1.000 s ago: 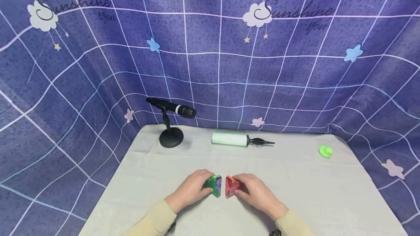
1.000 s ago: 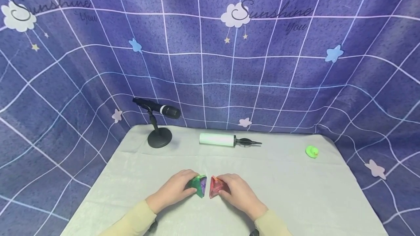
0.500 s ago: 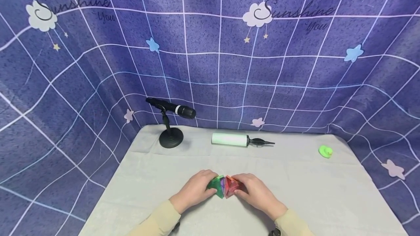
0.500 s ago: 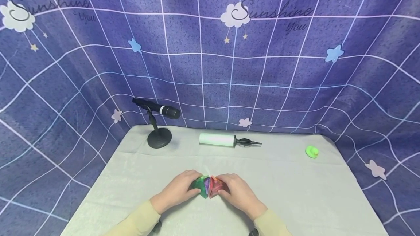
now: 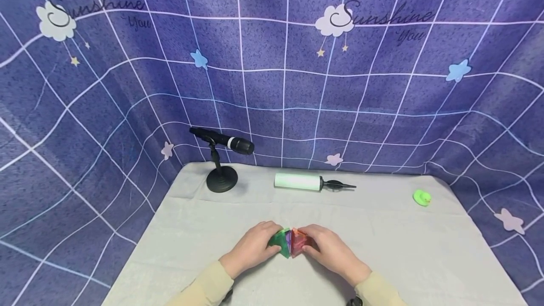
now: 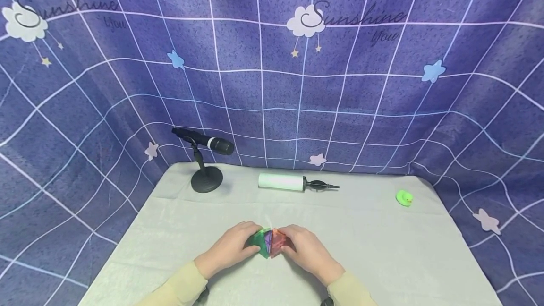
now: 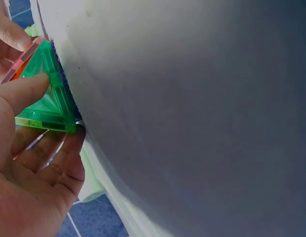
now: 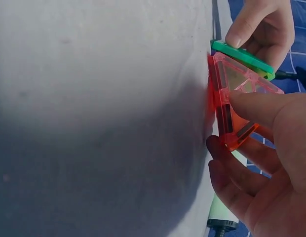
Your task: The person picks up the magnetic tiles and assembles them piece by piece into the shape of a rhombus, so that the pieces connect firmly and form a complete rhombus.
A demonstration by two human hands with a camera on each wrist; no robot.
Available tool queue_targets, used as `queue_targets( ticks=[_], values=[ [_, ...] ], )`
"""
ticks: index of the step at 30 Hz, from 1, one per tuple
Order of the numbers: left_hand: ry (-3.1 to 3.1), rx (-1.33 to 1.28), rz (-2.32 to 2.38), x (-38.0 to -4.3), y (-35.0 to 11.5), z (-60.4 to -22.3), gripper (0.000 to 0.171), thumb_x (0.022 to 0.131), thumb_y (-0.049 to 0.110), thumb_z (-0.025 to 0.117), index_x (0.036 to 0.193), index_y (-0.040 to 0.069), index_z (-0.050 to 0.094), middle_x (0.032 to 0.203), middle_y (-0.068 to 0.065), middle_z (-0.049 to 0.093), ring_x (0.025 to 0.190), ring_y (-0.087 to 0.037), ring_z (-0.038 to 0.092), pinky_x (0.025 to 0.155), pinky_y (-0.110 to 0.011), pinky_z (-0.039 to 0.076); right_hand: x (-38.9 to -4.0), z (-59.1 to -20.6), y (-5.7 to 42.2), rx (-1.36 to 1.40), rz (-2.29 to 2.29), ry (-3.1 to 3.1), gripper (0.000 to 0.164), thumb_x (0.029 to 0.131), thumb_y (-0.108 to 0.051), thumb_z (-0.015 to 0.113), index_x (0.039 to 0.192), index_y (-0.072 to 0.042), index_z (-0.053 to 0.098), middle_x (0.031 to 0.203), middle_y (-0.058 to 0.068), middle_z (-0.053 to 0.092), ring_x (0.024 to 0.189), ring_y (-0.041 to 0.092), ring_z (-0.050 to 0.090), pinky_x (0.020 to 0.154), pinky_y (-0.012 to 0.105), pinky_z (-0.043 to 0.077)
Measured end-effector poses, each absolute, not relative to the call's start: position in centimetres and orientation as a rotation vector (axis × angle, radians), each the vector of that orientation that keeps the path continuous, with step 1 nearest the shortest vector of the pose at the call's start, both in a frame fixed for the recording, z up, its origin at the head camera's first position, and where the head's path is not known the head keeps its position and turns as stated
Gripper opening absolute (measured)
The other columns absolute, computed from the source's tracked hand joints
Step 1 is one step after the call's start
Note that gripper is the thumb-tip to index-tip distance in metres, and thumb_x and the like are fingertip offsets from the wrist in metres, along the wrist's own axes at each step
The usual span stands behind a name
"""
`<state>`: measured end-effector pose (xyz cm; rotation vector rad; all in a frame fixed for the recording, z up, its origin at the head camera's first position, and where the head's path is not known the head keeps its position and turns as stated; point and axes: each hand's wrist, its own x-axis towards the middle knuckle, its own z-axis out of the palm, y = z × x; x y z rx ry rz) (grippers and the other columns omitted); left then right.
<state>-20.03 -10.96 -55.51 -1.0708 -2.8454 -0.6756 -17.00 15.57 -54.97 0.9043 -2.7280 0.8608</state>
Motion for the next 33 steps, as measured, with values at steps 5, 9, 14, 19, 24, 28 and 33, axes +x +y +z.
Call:
queue_targets(
  ticks=[5, 9, 14, 19, 24, 28, 33],
  values=[
    [-2.84, -1.081, -0.666, -20.0, -10.9, -55.4, 0.04, 0.091, 0.027, 0.082, 0.126, 0.012, 0.069, 0.118, 0.004, 0.068, 0.105, -0.011, 0.061, 0.093, -0.033, 0.051, -16.9, -54.8, 15.4, 0.92, 0.843, -2.719, 0.045, 0.09, -0.015, 0.083, 0.131, -0.006, 0.068, 0.123, 0.002, 0.071, 0.112, 0.02, 0.068, 0.097, 0.042, 0.054],
    [-2.839, -1.084, -0.667, -19.9, -10.9, -55.4, 0.039, 0.092, 0.027, 0.081, 0.126, 0.013, 0.069, 0.118, 0.004, 0.068, 0.106, -0.011, 0.061, 0.093, -0.033, 0.051, -16.9, -54.7, 15.3, 0.925, 0.831, -2.718, 0.045, 0.09, -0.015, 0.083, 0.131, -0.006, 0.068, 0.123, 0.003, 0.071, 0.112, 0.02, 0.068, 0.097, 0.042, 0.054],
    [-2.847, -1.086, -0.663, -19.9, -10.9, -55.2, 0.04, 0.092, 0.027, 0.081, 0.127, 0.012, 0.068, 0.118, 0.003, 0.069, 0.106, -0.011, 0.062, 0.093, -0.034, 0.052, -17.0, -54.3, 15.1, 0.938, 0.803, -2.722, 0.044, 0.09, -0.015, 0.083, 0.13, -0.005, 0.069, 0.122, 0.003, 0.071, 0.111, 0.02, 0.068, 0.097, 0.041, 0.054],
    [-2.84, -1.091, -0.657, -19.9, -10.9, -55.2, 0.041, 0.092, 0.026, 0.081, 0.127, 0.012, 0.068, 0.118, 0.003, 0.069, 0.106, -0.012, 0.062, 0.092, -0.034, 0.052, -17.1, -53.9, 14.9, 0.947, 0.786, -2.756, 0.043, 0.091, -0.014, 0.082, 0.131, -0.002, 0.068, 0.123, 0.006, 0.07, 0.111, 0.022, 0.068, 0.097, 0.041, 0.054],
    [-2.834, -1.09, -0.662, -19.9, -10.9, -55.2, 0.04, 0.092, 0.026, 0.082, 0.127, 0.012, 0.069, 0.119, 0.003, 0.069, 0.105, -0.011, 0.062, 0.091, -0.033, 0.052, -17.2, -53.6, 14.7, 0.957, 0.768, -2.762, 0.042, 0.092, -0.014, 0.081, 0.131, -0.002, 0.068, 0.123, 0.007, 0.07, 0.111, 0.023, 0.068, 0.097, 0.042, 0.054],
    [-2.819, -1.097, -0.666, -19.9, -10.9, -55.1, 0.039, 0.091, 0.025, 0.082, 0.125, 0.013, 0.069, 0.116, 0.004, 0.069, 0.103, -0.01, 0.061, 0.089, -0.032, 0.052, -17.2, -53.6, 14.5, 0.978, 0.746, -2.741, 0.042, 0.092, -0.014, 0.08, 0.131, -0.002, 0.069, 0.122, 0.006, 0.07, 0.11, 0.023, 0.068, 0.095, 0.042, 0.055],
    [-2.789, -1.119, -0.668, -19.9, -10.9, -55.2, 0.037, 0.09, 0.025, 0.083, 0.123, 0.013, 0.069, 0.113, 0.005, 0.069, 0.099, -0.008, 0.06, 0.084, -0.03, 0.052, -17.4, -53.7, 14.4, 0.995, 0.732, -2.722, 0.042, 0.092, -0.013, 0.08, 0.131, -0.002, 0.069, 0.122, 0.006, 0.069, 0.11, 0.022, 0.068, 0.094, 0.04, 0.055]
  ],
)
